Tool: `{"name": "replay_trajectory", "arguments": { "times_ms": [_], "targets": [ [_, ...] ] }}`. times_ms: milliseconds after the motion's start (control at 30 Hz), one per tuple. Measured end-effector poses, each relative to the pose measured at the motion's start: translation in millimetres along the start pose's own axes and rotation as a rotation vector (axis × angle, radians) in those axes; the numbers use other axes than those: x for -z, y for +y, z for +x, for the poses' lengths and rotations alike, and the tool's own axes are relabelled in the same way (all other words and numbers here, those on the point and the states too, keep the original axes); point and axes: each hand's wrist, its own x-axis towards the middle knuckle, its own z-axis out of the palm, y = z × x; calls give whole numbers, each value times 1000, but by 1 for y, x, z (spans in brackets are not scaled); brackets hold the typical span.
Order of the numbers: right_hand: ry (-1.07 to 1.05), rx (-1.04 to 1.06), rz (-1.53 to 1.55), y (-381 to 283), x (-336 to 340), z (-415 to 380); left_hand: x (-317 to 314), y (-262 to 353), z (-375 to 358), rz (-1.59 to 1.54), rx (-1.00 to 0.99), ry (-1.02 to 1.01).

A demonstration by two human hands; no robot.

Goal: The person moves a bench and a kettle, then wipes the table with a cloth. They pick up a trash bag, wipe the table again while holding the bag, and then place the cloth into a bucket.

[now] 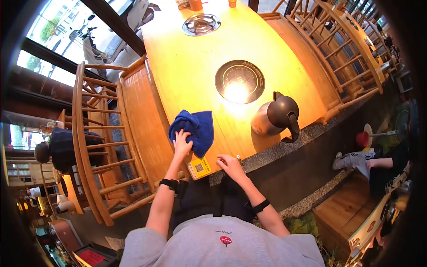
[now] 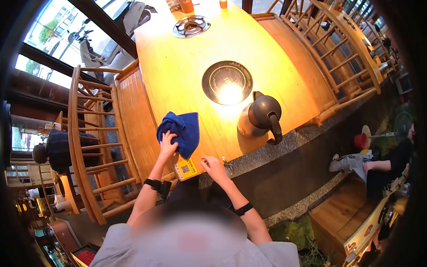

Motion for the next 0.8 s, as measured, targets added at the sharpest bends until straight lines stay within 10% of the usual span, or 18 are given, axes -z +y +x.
{"name": "replay_trajectory", "arguments": {
  "times_ms": [167,500,800],
  "targets": [
    [139,-116,-2,7,-6,7,-15,34,30,126,110,146],
    [434,-447,111,-21,-58,40,67,-21,164,-174,-510,77],
    [606,-588,121,-46,-64,23,137,-24,239,-1211,347,-355]
  ]
}}
